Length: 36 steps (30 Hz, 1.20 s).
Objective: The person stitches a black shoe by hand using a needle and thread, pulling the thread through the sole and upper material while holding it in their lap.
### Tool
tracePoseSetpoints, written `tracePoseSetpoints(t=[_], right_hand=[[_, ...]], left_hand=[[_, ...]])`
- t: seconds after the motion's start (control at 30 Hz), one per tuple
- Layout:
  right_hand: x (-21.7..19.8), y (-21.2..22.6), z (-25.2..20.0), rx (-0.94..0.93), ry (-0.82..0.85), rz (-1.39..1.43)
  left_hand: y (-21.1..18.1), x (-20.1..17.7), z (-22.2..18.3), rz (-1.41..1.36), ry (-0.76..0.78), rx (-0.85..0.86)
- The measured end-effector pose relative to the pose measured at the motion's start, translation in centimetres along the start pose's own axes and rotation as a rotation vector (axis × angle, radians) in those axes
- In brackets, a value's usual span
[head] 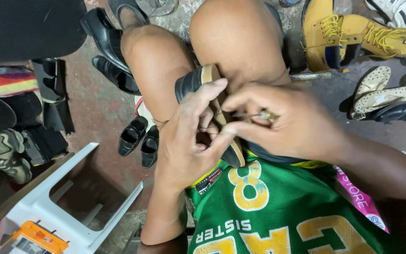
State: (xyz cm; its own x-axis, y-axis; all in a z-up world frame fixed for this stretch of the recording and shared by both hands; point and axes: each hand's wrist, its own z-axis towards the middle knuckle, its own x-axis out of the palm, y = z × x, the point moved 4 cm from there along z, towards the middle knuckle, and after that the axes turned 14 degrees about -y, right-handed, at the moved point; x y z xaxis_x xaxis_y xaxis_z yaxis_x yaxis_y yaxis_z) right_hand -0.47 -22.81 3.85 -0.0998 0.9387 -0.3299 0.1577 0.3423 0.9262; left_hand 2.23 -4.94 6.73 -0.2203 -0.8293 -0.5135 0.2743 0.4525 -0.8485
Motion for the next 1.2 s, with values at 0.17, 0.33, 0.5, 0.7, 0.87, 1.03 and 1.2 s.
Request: tracePoseSetpoints(t=[0.17, 0.33, 0.5, 0.7, 0.87, 1.03, 1.2], right_hand=[[-0.5, 2.0, 0.8, -0.471, -0.21, -0.314], [-2.2, -1.2, 2.6, -0.304, -0.092, -0.528], [-2.7, -2.1, 1.3, -0.355, -0.107, -0.615], [-6.4, -5.9, 0.3, -0.117, -0.153, -0.888], [-2.0, -2.5, -1.8, -0.371, -0.194, -0.463], [-0.1, -1.8, -1.0, -0.227, -0.092, -0.039], [-1.7, -2.7, -0.7, 0.139, -0.131, 0.7]], left_hand=[[-0.4, 0.5, -0.3, -0.087, -0.034, 0.048], [0.2, 0.4, -0.7, -0.095, -0.058, -0.009], [0.5, 0.4, -0.7, -0.141, -0.077, -0.025], [-0.3, 0.5, 0.5, -0.177, -0.091, -0.005], [-0.5, 0.6, 0.6, -0.187, -0.05, -0.071], [0.0, 0.2, -1.1, -0.17, -0.111, 0.005], [4.1, -2.5, -3.8, 0.009, -0.403, -0.112]])
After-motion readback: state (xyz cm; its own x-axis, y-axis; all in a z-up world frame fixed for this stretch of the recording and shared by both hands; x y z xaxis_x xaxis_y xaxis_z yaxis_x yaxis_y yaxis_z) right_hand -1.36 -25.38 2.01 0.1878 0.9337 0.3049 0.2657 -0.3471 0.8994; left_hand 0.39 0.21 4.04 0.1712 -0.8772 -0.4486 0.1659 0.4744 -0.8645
